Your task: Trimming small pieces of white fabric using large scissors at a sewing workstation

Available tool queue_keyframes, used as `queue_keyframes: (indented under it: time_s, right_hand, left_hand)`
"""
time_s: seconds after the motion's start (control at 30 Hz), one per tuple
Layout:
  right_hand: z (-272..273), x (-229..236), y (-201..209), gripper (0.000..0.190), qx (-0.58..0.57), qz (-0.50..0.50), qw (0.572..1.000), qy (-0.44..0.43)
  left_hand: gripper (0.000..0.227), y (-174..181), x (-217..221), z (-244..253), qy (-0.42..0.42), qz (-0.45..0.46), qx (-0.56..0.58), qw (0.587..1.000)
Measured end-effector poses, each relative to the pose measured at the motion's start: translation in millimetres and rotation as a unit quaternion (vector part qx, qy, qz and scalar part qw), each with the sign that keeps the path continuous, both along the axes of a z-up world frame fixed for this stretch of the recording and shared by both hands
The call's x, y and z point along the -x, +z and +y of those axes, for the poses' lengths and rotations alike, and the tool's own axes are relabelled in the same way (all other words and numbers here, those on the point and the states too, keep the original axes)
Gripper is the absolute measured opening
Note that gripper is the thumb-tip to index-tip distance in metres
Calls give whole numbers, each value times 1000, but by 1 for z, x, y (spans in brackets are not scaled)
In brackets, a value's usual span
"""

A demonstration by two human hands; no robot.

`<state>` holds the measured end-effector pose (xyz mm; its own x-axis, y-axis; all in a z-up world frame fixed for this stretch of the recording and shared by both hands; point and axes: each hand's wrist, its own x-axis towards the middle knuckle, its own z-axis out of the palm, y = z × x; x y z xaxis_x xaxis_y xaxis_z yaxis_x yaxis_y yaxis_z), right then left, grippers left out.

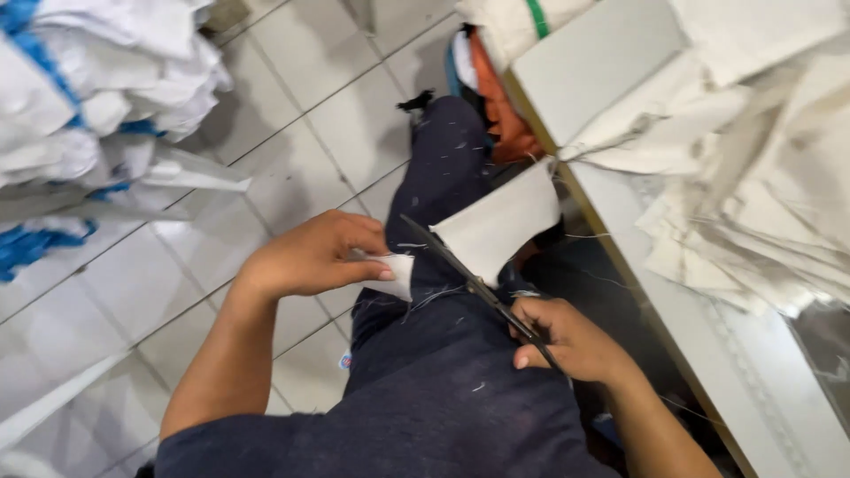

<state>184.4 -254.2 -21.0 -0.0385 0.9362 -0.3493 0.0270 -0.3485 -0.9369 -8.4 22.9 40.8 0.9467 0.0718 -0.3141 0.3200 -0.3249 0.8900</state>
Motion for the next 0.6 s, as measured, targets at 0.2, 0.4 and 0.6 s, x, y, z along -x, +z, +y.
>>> queue_keyframes:
  time_s: [0.2,0.4,0.6]
  right_hand:
    - [-65,-10,22,76,78,-105,991,-4]
    - [-118,-15,42,74,86,-101,975,-178]
    - [-123,-13,31,52,43,-81,944,-316]
  left_hand:
    - [29,-50,-36,-3,-8,-43,-122,992]
    - [18,-16,-101,-15,-95,-49,-71,992]
    - [16,-3,-123,-24,-210,-223,-17,952]
